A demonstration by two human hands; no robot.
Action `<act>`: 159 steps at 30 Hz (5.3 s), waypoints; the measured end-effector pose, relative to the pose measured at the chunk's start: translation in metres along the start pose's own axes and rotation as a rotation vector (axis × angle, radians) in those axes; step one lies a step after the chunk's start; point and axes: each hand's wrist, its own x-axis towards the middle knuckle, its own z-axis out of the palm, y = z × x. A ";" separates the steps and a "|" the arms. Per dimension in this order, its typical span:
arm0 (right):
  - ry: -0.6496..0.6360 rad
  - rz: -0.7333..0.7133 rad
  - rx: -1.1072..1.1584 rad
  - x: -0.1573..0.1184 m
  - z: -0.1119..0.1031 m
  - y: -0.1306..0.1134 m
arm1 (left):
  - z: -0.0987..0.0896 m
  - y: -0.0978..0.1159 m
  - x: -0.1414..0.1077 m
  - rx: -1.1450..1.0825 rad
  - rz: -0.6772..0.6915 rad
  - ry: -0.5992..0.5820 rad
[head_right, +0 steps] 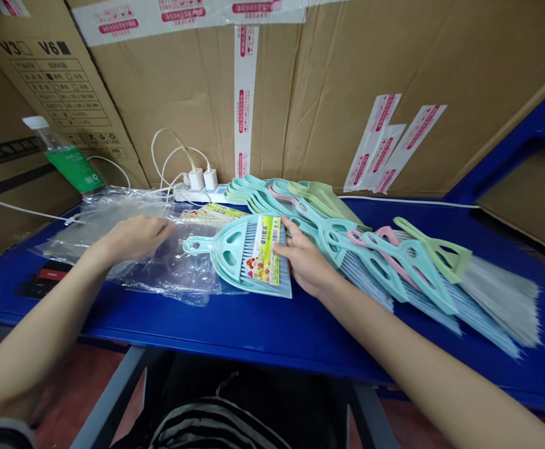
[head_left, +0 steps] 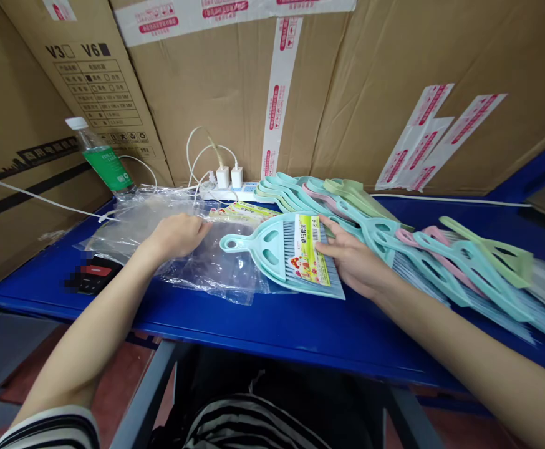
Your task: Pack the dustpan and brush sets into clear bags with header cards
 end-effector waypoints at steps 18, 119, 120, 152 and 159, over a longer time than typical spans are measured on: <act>-0.064 -0.033 -0.008 0.000 -0.003 0.003 | 0.013 -0.003 0.007 -0.558 0.397 -0.117; -0.144 0.067 -0.018 -0.004 0.003 -0.002 | -0.006 -0.003 0.000 0.145 -0.059 -0.088; -0.152 0.062 -0.018 -0.004 0.002 -0.002 | -0.006 -0.003 0.000 0.143 -0.065 -0.089; -0.314 -0.165 -0.153 0.005 -0.014 0.005 | 0.001 -0.004 0.002 0.167 0.076 -0.017; -0.329 -0.231 -0.279 0.008 -0.016 0.007 | 0.006 -0.005 0.004 0.075 0.217 0.044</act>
